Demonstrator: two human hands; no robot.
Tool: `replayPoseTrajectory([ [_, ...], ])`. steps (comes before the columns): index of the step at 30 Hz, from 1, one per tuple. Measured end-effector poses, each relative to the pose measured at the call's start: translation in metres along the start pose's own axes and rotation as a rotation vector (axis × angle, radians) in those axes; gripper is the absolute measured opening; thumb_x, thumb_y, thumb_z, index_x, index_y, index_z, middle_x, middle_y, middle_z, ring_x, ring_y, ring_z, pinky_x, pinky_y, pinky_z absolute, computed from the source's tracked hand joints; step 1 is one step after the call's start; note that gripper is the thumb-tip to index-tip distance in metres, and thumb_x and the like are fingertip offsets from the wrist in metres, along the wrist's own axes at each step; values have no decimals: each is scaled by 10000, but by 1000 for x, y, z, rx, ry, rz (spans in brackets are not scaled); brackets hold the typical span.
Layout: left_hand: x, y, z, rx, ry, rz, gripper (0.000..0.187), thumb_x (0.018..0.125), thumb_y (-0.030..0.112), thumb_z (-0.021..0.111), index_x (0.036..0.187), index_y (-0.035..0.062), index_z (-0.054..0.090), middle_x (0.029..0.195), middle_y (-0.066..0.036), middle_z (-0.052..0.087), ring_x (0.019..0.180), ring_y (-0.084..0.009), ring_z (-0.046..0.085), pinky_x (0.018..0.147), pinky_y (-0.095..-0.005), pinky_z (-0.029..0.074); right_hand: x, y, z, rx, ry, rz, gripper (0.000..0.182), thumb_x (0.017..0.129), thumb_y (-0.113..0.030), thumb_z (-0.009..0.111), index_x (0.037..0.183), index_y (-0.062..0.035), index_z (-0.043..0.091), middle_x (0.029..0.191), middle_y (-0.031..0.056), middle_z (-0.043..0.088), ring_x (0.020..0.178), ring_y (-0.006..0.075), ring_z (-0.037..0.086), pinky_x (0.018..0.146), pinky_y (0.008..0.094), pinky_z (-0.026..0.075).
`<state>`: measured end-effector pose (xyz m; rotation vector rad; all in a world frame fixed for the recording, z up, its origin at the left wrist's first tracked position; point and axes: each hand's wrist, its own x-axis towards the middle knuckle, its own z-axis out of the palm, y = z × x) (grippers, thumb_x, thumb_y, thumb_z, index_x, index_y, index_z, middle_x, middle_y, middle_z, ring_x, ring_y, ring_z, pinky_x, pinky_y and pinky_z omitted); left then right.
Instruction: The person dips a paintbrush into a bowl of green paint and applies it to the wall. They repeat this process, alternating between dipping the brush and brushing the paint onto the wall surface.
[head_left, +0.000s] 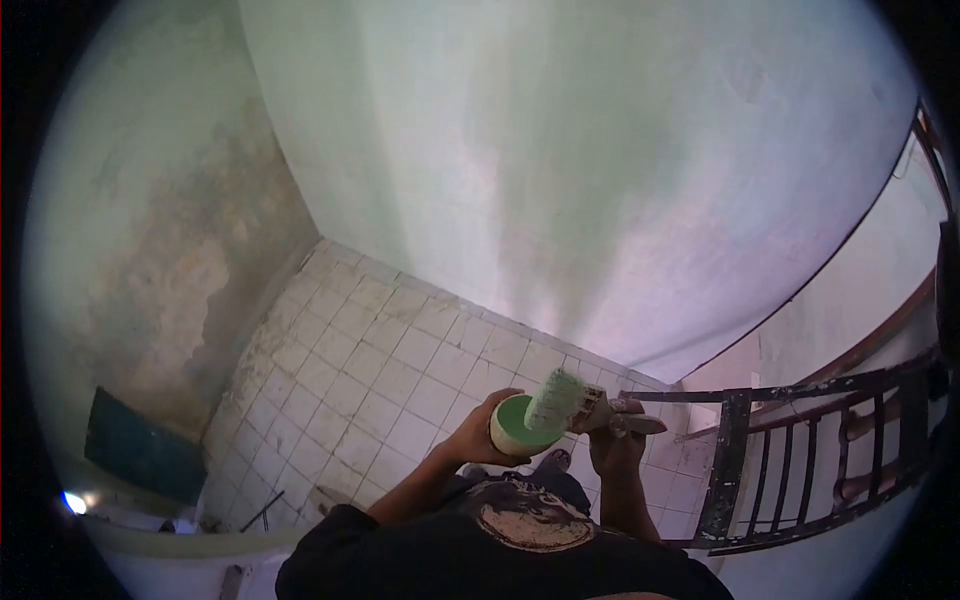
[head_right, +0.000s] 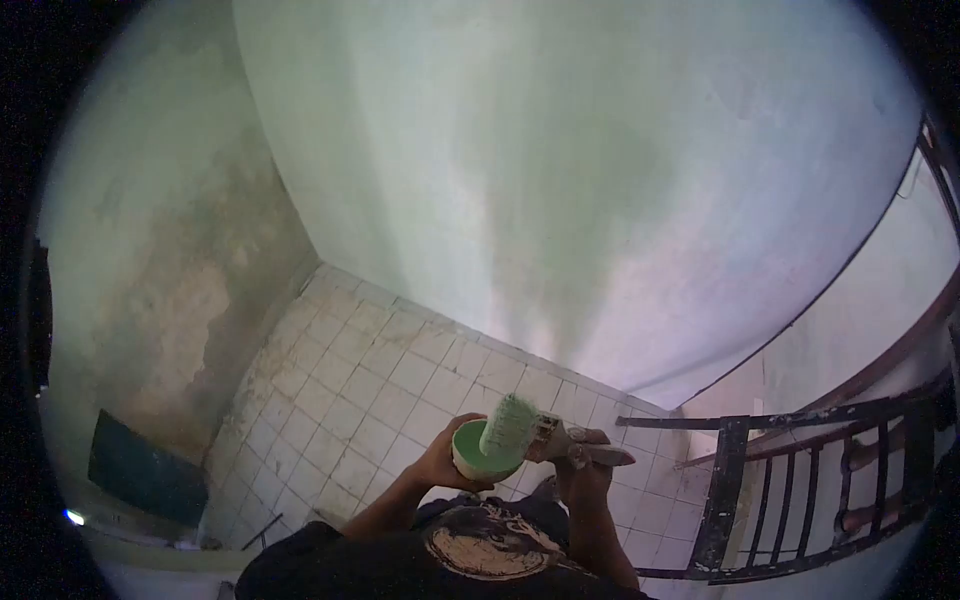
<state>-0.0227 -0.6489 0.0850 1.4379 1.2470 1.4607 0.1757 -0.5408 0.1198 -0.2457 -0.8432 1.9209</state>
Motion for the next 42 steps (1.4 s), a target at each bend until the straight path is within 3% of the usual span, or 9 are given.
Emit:
replayPoseTrajectory([
  [16, -17, 6, 3, 79, 91, -40, 1020, 467, 232, 871, 1289, 27, 302, 1197, -141, 480, 1105, -243, 486, 934, -358, 385, 5, 12, -13, 132, -22, 107, 173, 800, -61, 605, 941, -70, 504, 964, 96, 553, 941, 254, 566, 774, 436, 515],
  [22, -19, 5, 2, 109, 87, -18, 1037, 462, 236, 881, 1296, 36, 298, 1234, -127, 438, 1128, -226, 458, 943, -352, 371, 6, 10, 0, 113, 68, 103, 198, 790, -59, 615, 946, -73, 493, 933, 84, 565, 909, 243, 578, 765, 402, 522],
  [27, -15, 4, 3, 73, 66, -7, 1045, 457, 233, 884, 1297, 38, 294, 1239, -125, 434, 1131, -225, 457, 942, -360, 375, 5, 12, -10, 168, -54, 151, 241, 773, -81, 621, 988, -107, 516, 1008, 54, 568, 954, 216, 562, 822, 371, 479],
  [29, -12, 5, 5, 89, 95, -19, 997, 473, 225, 865, 1278, 27, 312, 1137, -144, 528, 1063, -244, 522, 912, -341, 407, 4, 12, -9, 143, -22, 143, 226, 781, -84, 610, 985, -106, 515, 1002, 56, 567, 949, 218, 562, 818, 370, 479],
  [33, -6, -8, 2, 162, 84, 53, 1000, 475, 236, 873, 1268, 3, 310, 1139, -149, 520, 1063, -245, 518, 913, -357, 407, 3, 16, -20, 250, 9, 130, 185, 808, -99, 574, 983, -105, 513, 993, 73, 564, 923, 230, 568, 801, 369, 478],
  [35, 0, -19, 6, 37, 50, 50, 1014, 459, 241, 885, 1258, -5, 311, 1147, -148, 512, 1063, -238, 516, 907, -376, 412, 0, 19, -31, 64, 108, 132, 164, 821, -118, 561, 977, -105, 511, 969, 77, 561, 914, 233, 567, 770, 367, 485],
  [37, 0, -55, 0, -122, -43, -27, 1045, 426, 243, 899, 1250, -12, 309, 1156, -153, 504, 1069, -230, 512, 902, -387, 421, 0, 11, -18, 108, 217, 136, 192, 849, -168, 567, 982, -52, 493, 935, 98, 547, 867, 247, 574, 732, 439, 506],
  [39, 9, -26, 12, -204, 110, -51, 875, 414, 162, 877, 1154, 8, 437, 1092, -120, 571, 1004, -221, 566, 860, -377, 462, 0, 15, -27, 56, 133, 79, 209, 850, -173, 568, 1001, -53, 486, 933, 98, 545, 921, 247, 567, 766, 453, 498],
  [42, 30, -28, 12, -26, 15, -49, 700, 425, 191, 846, 1035, 25, 546, 948, -84, 638, 895, -181, 615, 814, -356, 487, 0, 10, -26, 88, 167, 69, 224, 841, -165, 568, 1010, -48, 478, 943, 91, 545, 941, 238, 562, 784, 451, 494],
])
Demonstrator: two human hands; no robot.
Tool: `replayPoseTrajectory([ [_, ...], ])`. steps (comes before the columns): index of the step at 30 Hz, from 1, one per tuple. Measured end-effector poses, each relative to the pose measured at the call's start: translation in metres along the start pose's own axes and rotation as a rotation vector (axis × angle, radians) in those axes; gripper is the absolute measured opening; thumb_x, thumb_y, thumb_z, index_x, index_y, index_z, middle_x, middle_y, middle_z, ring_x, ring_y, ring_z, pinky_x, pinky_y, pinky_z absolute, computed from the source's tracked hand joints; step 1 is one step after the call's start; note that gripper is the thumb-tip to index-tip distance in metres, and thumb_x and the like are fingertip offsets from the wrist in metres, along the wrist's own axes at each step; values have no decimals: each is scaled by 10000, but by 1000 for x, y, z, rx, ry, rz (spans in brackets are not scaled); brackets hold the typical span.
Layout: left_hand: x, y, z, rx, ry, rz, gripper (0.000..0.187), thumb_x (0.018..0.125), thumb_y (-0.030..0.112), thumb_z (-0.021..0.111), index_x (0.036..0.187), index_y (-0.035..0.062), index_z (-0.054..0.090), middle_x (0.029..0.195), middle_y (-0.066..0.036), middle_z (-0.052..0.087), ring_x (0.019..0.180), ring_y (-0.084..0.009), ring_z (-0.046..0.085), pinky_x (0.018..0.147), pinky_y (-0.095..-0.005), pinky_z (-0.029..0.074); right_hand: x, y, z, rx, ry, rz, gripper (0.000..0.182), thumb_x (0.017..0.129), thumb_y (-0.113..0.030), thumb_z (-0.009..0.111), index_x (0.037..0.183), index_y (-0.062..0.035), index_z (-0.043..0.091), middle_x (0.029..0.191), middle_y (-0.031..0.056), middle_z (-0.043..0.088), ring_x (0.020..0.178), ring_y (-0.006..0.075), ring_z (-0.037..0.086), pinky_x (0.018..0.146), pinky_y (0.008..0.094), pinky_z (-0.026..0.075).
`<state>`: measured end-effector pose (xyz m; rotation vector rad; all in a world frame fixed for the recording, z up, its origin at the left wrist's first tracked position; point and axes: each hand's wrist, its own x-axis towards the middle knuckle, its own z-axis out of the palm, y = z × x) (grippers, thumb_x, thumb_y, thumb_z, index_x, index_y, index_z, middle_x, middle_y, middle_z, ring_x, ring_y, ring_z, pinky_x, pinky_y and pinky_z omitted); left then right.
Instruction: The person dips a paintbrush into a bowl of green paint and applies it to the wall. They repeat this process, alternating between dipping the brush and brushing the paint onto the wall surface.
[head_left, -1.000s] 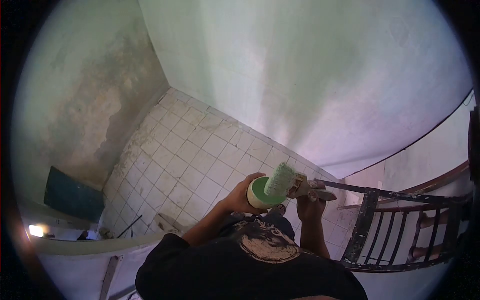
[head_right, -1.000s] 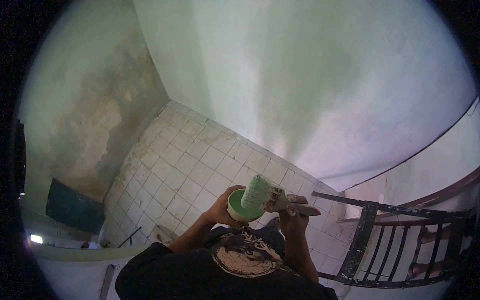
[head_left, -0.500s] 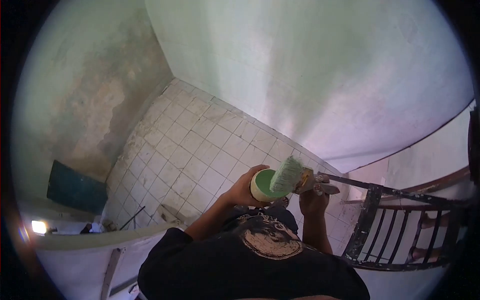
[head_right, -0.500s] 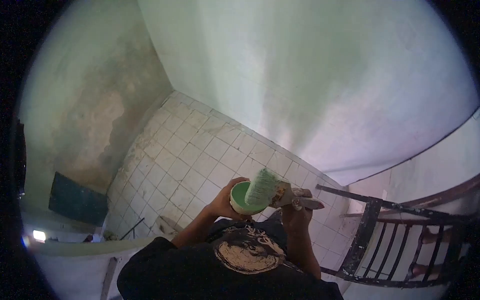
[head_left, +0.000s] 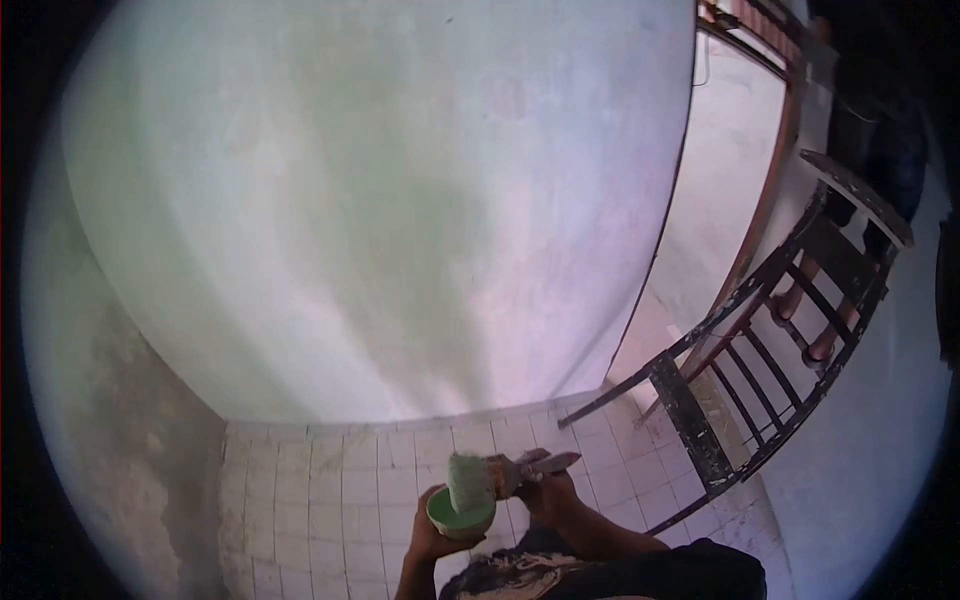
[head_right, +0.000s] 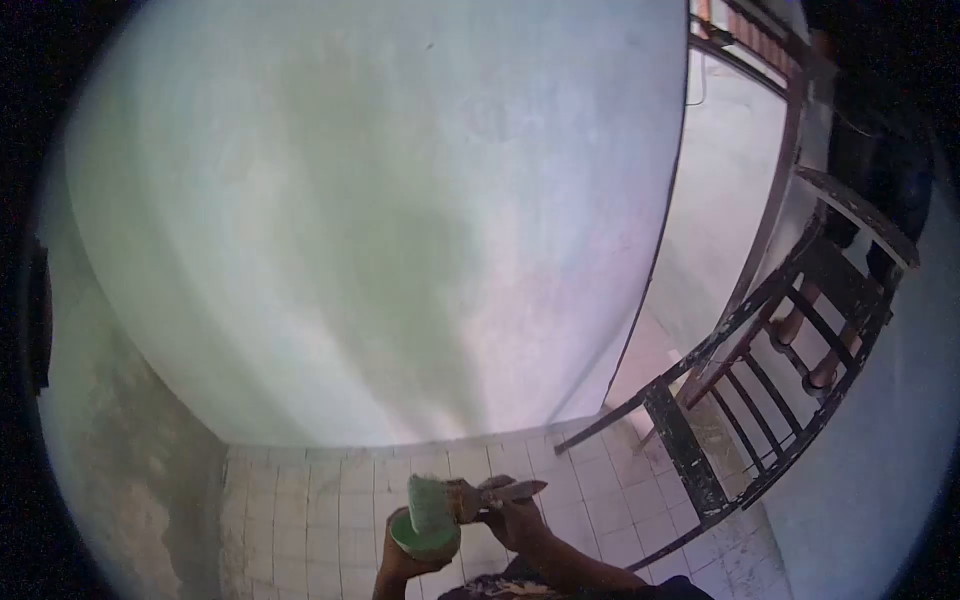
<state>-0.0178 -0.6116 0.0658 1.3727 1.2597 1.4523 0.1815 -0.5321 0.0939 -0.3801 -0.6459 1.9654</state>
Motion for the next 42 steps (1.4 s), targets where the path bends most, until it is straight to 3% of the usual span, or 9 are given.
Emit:
replayPoseTrajectory([
  [1, -1, -57, -17, 171, -175, 38, 1020, 396, 277, 905, 1197, 2, 336, 1119, -143, 513, 1032, -235, 538, 863, -376, 457, 1, -4, 4, 2, -12, -31, 224, 841, -165, 568, 1010, -48, 478, 943, 91, 545, 941, 238, 562, 784, 451, 494],
  [5, 22, -10, -1, 47, -339, 58, 1002, 412, 265, 904, 1196, 8, 335, 1076, -122, 560, 978, -225, 571, 865, -380, 456, 1, -14, 8, 83, 95, -6, 164, 793, -94, 611, 927, -89, 516, 904, 73, 547, 875, 249, 569, 726, 443, 505],
  [7, 27, 8, 12, -36, -211, 67, 986, 437, 231, 898, 1201, 9, 316, 1100, -131, 546, 1005, -231, 562, 876, -385, 454, 2, -21, 1, 116, 139, 17, 152, 794, -106, 604, 921, -98, 520, 898, 68, 545, 866, 251, 564, 708, 438, 498],
  [11, 47, -5, 27, -12, -246, 67, 1014, 447, 220, 897, 1219, 25, 268, 1144, -152, 496, 1063, -249, 528, 889, -393, 454, 7, -33, -22, 156, 174, 32, 211, 821, -154, 582, 997, -77, 495, 930, 88, 559, 865, 241, 575, 703, 391, 493],
  [22, 155, -8, 124, -107, -317, 157, 972, 473, 204, 883, 1218, 36, 281, 1156, -150, 486, 1066, -253, 522, 892, -393, 439, 72, -129, -91, 354, 115, 49, 202, 825, -142, 580, 993, -73, 492, 938, 104, 559, 879, 263, 578, 732, 406, 506],
  [24, 186, 1, 147, -79, -466, 107, 904, 481, 186, 869, 1198, 22, 344, 1128, -141, 527, 1045, -241, 539, 887, -390, 442, 88, -155, -104, 341, 138, 54, 200, 831, -149, 573, 995, -71, 489, 944, 110, 559, 886, 268, 578, 739, 410, 505],
  [28, 226, 3, 207, -202, -210, 147, 817, 483, 171, 854, 1161, 8, 427, 1079, -125, 575, 999, -220, 569, 870, -377, 453, 121, -207, -132, 257, 117, 75, 133, 839, -186, 536, 958, -128, 527, 981, 85, 583, 920, 253, 564, 760, 432, 473],
  [34, 298, 29, 265, -179, -344, 101, 626, 485, 165, 814, 1041, 18, 565, 983, -91, 625, 918, -190, 604, 839, -342, 466, 161, -261, -172, 310, 165, 53, 158, 841, -182, 517, 990, -130, 533, 1034, 95, 576, 985, 274, 541, 808, 486, 450],
  [42, 343, 20, 295, -84, -336, 36, 667, 477, 182, 826, 1062, 20, 551, 998, -93, 620, 940, -193, 596, 851, -346, 462, 183, -297, -194, 204, 141, -18, 186, 822, -204, 553, 999, -148, 542, 1013, 79, 582, 958, 268, 550, 779, 457, 461],
])
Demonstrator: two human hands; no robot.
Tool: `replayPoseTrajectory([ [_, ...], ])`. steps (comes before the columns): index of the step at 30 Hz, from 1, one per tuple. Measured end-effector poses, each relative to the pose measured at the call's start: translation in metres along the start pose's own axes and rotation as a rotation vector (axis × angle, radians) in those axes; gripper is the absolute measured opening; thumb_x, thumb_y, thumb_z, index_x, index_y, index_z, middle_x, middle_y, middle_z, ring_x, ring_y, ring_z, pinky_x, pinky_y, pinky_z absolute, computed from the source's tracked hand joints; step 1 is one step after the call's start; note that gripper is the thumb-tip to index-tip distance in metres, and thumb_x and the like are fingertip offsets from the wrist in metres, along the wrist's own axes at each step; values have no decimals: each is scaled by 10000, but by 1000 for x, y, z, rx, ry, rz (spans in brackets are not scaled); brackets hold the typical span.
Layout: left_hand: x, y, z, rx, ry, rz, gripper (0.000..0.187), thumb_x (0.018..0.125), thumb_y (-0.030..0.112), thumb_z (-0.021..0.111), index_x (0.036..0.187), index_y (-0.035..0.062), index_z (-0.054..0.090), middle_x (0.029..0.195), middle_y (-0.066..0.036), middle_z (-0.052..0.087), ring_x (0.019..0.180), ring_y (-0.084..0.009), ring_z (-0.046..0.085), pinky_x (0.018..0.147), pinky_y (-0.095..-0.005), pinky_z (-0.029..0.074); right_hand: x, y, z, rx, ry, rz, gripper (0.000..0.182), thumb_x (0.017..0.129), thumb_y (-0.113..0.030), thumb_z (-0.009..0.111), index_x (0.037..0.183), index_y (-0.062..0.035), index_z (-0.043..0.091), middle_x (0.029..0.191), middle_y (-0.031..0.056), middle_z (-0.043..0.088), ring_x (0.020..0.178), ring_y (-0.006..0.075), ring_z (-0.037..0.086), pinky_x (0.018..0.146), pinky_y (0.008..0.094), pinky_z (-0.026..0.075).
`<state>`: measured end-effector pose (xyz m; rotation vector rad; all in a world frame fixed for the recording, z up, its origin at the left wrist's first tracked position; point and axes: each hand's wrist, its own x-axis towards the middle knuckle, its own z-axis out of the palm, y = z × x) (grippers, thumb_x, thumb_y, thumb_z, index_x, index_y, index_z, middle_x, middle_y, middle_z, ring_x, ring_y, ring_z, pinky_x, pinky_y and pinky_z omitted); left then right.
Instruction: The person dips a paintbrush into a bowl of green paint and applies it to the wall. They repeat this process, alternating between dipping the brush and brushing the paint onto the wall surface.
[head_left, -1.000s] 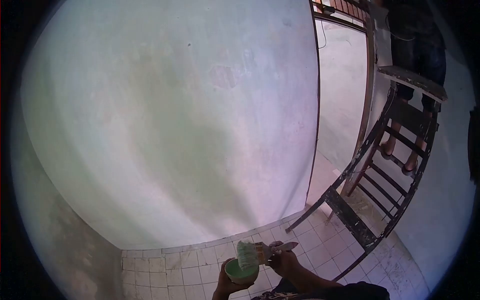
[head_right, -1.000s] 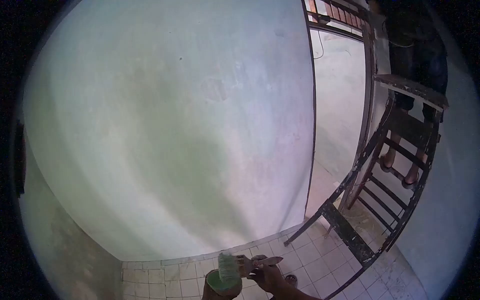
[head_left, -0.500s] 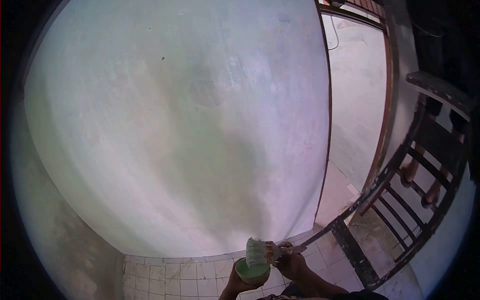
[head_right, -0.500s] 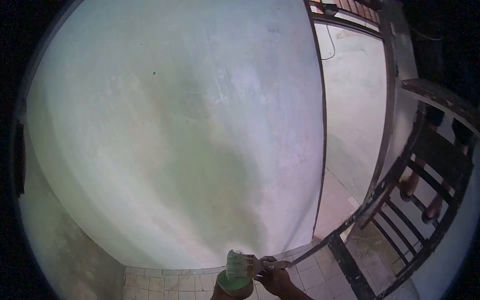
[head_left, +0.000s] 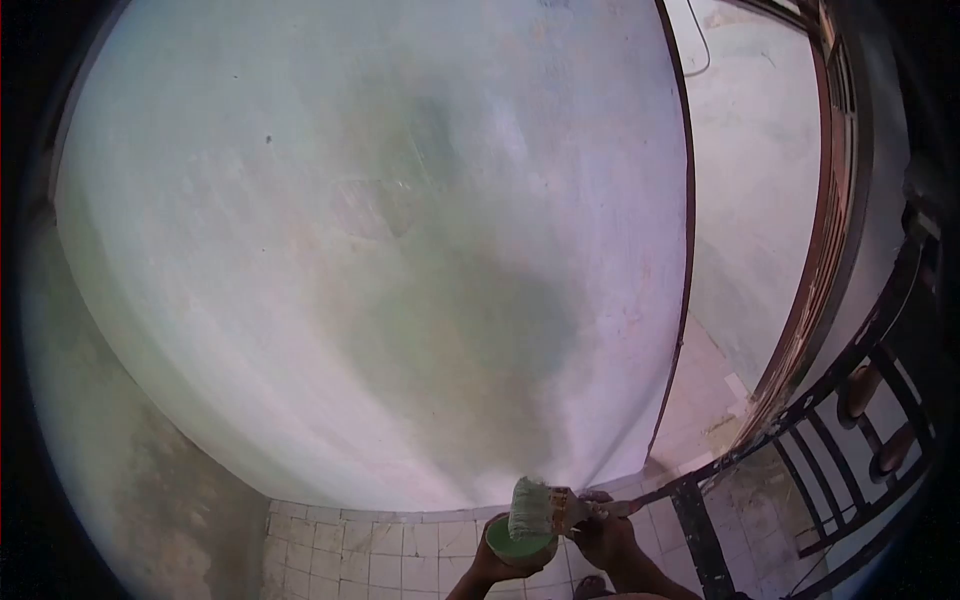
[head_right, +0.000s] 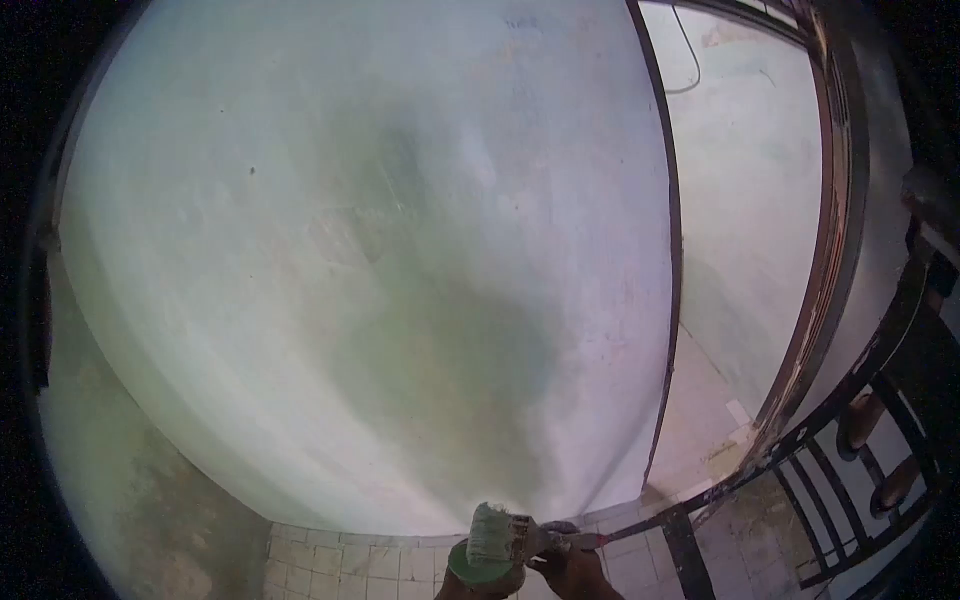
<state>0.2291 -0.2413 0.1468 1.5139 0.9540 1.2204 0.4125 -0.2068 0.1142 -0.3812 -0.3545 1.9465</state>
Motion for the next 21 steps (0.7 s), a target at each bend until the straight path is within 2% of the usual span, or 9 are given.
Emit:
replayPoseTrajectory([
  [2, 1, -26, -2, 10, -3, -44, 670, 480, 186, 830, 1065, 21, 548, 999, -94, 619, 951, -193, 592, 856, -352, 460, 2, -3, -6, 104, -19, 72, 211, 871, -184, 509, 1069, -117, 480, 1038, 96, 552, 981, 278, 550, 829, 471, 452],
  [4, -3, -73, -9, -438, 95, -321, 748, 488, 195, 843, 1126, 18, 496, 1022, -99, 611, 981, -199, 580, 875, -366, 451, 10, 0, -13, 165, 9, 85, 210, 867, -235, 530, 1053, -143, 500, 1057, 87, 552, 998, 284, 540, 816, 494, 450],
  [5, -3, -81, -15, 136, -68, -117, 869, 483, 207, 861, 1200, 12, 410, 1076, -116, 584, 1017, -219, 560, 896, -383, 436, 13, 2, -18, 297, 59, 127, 213, 863, -245, 540, 1046, -142, 506, 1059, 86, 552, 1002, 288, 537, 810, 497, 452],
  [8, -20, -151, -42, 164, -152, -43, 1057, 461, 250, 887, 1278, 24, 255, 1219, -161, 460, 1127, -259, 477, 933, -411, 407, 13, 4, -8, 181, 110, 69, 211, 861, -236, 550, 1040, -131, 511, 1047, 84, 556, 983, 286, 544, 785, 478, 468],
  [9, -10, -98, -30, -74, -62, 20, 1082, 456, 250, 889, 1284, 21, 231, 1234, -167, 438, 1143, -276, 462, 945, -423, 397, 12, 3, -2, 140, 62, 35, 213, 862, -233, 551, 1041, -126, 510, 1042, 85, 557, 976, 283, 547, 777, 472, 472],
  [10, -4, -76, -22, -133, 30, 70, 930, 487, 233, 857, 1253, 10, 380, 1189, -132, 526, 1093, -224, 520, 927, -415, 429, 12, 4, -2, 90, 56, 13, 219, 860, -225, 556, 1047, -121, 506, 1039, 86, 557, 971, 280, 549, 770, 468, 476],
  [16, -44, -131, -79, -29, -111, 4, 1129, 428, 258, 896, 1290, 17, 208, 1241, -171, 425, 1141, -279, 466, 942, -427, 405, 11, 37, 23, 49, 31, -36, 221, 864, -162, 548, 1057, -70, 490, 1023, 117, 546, 969, 268, 551, 786, 452, 489],
  [19, -78, -150, -121, -273, -37, -232, 1120, 436, 255, 892, 1289, 15, 208, 1240, -169, 428, 1112, -276, 488, 923, -419, 423, 14, 73, 51, 67, -8, -29, 221, 860, -150, 551, 1052, -60, 488, 1029, 121, 544, 975, 257, 550, 791, 435, 494],
  [21, -90, -144, -148, -187, -38, -100, 1131, 422, 272, 892, 1283, 6, 209, 1227, -166, 446, 1092, -266, 503, 914, -407, 434, 17, 101, 64, 82, 10, -30, 222, 858, -149, 554, 1048, -55, 487, 1031, 115, 545, 977, 245, 551, 783, 418, 499],
])
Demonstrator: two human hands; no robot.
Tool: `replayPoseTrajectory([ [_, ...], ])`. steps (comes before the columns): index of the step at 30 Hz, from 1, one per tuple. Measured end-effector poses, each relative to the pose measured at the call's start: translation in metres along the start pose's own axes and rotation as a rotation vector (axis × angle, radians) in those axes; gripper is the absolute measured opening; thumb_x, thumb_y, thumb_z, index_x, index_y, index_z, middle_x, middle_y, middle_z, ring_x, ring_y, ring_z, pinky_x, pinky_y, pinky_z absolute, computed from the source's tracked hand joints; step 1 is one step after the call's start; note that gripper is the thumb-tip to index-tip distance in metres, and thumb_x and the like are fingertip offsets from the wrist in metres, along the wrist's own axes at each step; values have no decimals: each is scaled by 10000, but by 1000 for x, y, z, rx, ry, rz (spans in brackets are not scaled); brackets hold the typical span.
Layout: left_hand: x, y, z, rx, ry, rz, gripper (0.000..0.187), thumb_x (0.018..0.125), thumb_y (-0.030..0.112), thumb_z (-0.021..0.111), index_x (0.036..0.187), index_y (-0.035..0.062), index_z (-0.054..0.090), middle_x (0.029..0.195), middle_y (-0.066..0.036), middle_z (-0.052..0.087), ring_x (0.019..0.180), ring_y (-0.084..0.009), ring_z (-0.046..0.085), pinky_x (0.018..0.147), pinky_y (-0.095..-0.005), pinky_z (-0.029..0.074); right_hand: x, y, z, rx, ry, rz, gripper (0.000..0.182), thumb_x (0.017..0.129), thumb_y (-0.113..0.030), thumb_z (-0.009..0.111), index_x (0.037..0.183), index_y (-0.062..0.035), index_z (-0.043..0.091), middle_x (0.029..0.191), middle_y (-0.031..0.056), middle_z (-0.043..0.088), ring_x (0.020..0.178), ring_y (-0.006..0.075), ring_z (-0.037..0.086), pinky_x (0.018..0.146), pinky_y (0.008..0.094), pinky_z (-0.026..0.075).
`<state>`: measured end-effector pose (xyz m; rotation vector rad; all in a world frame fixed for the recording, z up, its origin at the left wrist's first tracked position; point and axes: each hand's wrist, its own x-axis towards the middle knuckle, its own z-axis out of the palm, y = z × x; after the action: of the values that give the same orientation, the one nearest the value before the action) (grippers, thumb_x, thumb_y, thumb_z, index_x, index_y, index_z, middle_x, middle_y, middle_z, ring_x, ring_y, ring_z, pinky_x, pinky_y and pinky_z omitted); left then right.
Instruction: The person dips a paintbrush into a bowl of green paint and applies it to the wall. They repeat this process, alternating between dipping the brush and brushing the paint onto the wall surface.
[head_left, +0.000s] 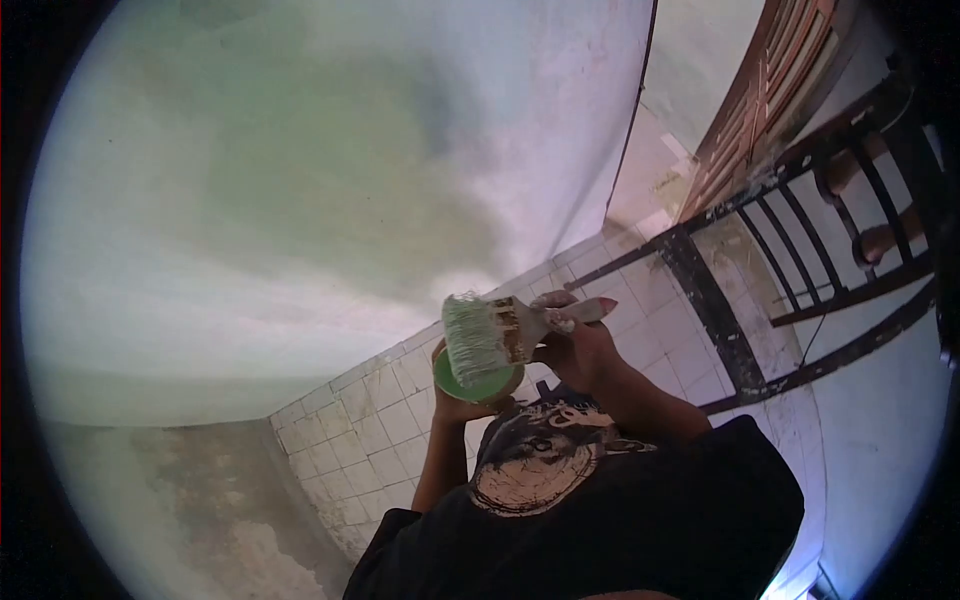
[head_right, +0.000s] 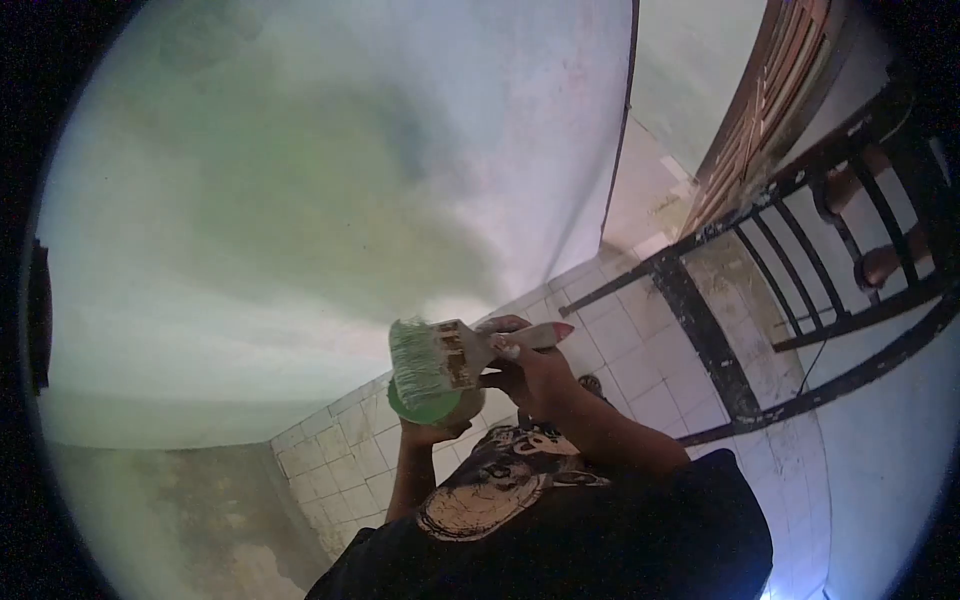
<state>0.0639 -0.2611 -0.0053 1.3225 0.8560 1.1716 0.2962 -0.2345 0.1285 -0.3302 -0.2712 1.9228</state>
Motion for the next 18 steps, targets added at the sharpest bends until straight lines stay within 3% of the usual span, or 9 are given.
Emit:
replayPoseTrajectory([
  [2, -19, 5, -28, 89, -32, -6, 1134, 410, 295, 891, 1276, -2, 222, 1201, -156, 477, 1088, -246, 507, 912, -395, 435, 1, 25, 6, -82, -5, 33, 202, 841, -188, 577, 1014, -111, 507, 1008, 90, 547, 952, 255, 556, 763, 443, 493],
  [4, -39, -4, -52, 85, 31, -26, 1134, 398, 313, 891, 1270, -5, 239, 1181, -144, 500, 1079, -231, 514, 911, -384, 434, 2, 43, 7, -76, -8, 34, 204, 841, -191, 582, 1011, -107, 507, 1017, 101, 548, 953, 252, 557, 756, 438, 499],
  [5, -26, 49, -37, 256, -27, 43, 910, 511, 338, 819, 1269, 83, 386, 1218, -83, 512, 1117, -223, 496, 970, -389, 379, 2, 54, 10, -78, -1, 47, 210, 835, -196, 590, 1007, -107, 508, 1014, 103, 549, 946, 252, 561, 752, 440, 501],
  [9, -40, 66, -62, 334, -100, 52, 948, 481, 299, 839, 1266, 56, 368, 1186, -102, 532, 1089, -234, 520, 951, -392, 401, 0, 95, 17, -46, 36, 59, 221, 823, -198, 609, 996, -107, 506, 996, 97, 553, 919, 249, 573, 727, 440, 511],
  [12, -51, 69, -69, 126, -7, 39, 967, 479, 307, 841, 1270, 53, 346, 1171, -109, 540, 1076, -238, 529, 938, -393, 414, -1, 114, 21, -30, 29, 36, 217, 816, -192, 614, 980, -110, 499, 982, 85, 555, 904, 245, 578, 711, 428, 518],
  [14, -51, 79, -72, 138, -56, -4, 993, 476, 304, 843, 1281, 54, 319, 1185, -115, 529, 1062, -234, 539, 911, -383, 439, -3, 117, 27, -14, 51, 62, 198, 812, -178, 614, 956, -112, 494, 973, 72, 556, 893, 237, 580, 702, 417, 523],
  [15, -49, 87, -73, 0, -61, -263, 986, 465, 279, 849, 1266, 39, 326, 1173, -111, 533, 1041, -226, 550, 887, -374, 459, -4, 120, 30, -3, 61, 63, 190, 813, -174, 609, 951, -115, 493, 968, 69, 555, 888, 233, 580, 696, 407, 521],
  [16, -48, 83, -78, 2, -72, -259, 986, 465, 279, 849, 1266, 39, 326, 1173, -111, 533, 1041, -226, 550, 887, -374, 459, -5, 123, 32, 15, 73, 64, 182, 814, -170, 605, 947, -119, 492, 963, 66, 555, 883, 229, 579, 691, 396, 520],
  [18, -47, 81, -82, 187, -88, 68, 1080, 441, 232, 871, 1270, -6, 220, 1222, -171, 436, 1115, -255, 491, 909, -397, 437, -6, 127, 32, 0, 120, 45, 171, 824, -184, 589, 956, -128, 494, 961, 61, 554, 887, 222, 574, 683, 382, 511],
])
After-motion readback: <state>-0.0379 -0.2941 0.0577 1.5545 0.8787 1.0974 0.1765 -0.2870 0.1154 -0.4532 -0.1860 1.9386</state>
